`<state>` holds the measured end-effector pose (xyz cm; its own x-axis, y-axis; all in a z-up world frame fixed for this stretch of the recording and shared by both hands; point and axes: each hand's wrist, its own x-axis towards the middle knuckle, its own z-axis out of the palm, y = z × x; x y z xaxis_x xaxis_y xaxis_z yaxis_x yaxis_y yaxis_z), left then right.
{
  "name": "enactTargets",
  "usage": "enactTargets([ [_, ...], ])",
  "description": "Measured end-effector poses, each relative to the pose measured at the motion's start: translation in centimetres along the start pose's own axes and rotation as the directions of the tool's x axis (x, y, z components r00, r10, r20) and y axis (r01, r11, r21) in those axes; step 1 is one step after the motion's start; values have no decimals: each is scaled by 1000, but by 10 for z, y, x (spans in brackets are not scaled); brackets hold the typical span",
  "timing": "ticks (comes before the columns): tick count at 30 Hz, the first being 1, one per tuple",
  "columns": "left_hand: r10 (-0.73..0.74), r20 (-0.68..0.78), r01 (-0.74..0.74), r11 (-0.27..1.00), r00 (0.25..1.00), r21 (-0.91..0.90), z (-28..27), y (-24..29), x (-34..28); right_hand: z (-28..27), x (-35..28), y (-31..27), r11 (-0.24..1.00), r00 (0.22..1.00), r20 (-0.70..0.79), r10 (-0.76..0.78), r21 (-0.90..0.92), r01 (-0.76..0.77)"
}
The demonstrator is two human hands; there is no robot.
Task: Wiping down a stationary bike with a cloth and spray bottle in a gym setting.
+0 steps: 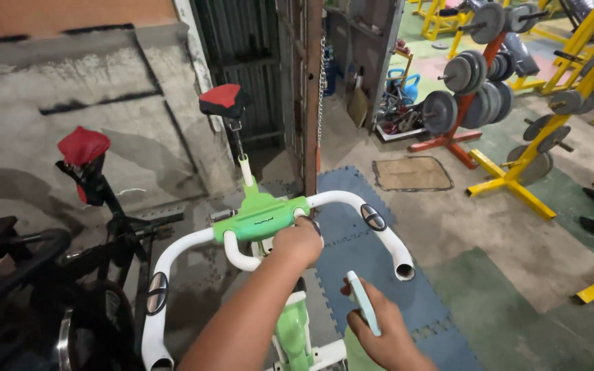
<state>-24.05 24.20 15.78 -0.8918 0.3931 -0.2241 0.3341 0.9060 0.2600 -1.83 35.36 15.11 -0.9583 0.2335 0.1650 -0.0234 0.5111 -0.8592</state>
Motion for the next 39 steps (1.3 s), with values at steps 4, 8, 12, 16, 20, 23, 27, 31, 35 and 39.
enactTargets([
  [4, -225, 8, 209, 893, 974, -397, 7, 17, 20, -2, 3, -4, 998, 995, 89, 52, 24, -54],
  [8, -377, -62, 373, 926, 924, -63, 41, 27, 77, -2, 5, -6, 994, 988, 130, 80, 62, -89],
  [12, -426, -90, 432, 898, 900, 77, 56, 33, 99, -3, 3, 2, 992, 993, 111, 34, 119, -47],
  [16, -460, -64, 460, 888, 885, -12, 42, 29, 103, 4, -6, 34, 988, 999, 45, -3, 154, -4],
  [20, -488, -28, 482, 869, 872, -112, 37, 28, 105, -5, -18, 36, 987, 998, -38, -45, 152, 51],
  [23, -467, -39, 467, 884, 883, -2, 26, 31, 88, -9, -29, 28, 986, 997, 5, 76, 149, -76],
  [27, -400, 28, 400, 916, 916, -18, 11, 31, 70, -15, -43, 15, 983, 997, 10, 76, 168, -77],
  [31, -301, 71, 308, 942, 951, -131, 15, 13, 68, -16, -56, 8, 981, 994, -18, 105, 168, -101],
  [35, -125, 74, 130, 990, 989, -57, 20, 2, 67, -19, -60, 5, 994, 1000, 10, 29, 106, -30],
  [39, 268, 96, -283, 931, 959, 232, 2, -9, 27, -12, -65, 19, 998, 999, 46, 10, 59, -12],
])
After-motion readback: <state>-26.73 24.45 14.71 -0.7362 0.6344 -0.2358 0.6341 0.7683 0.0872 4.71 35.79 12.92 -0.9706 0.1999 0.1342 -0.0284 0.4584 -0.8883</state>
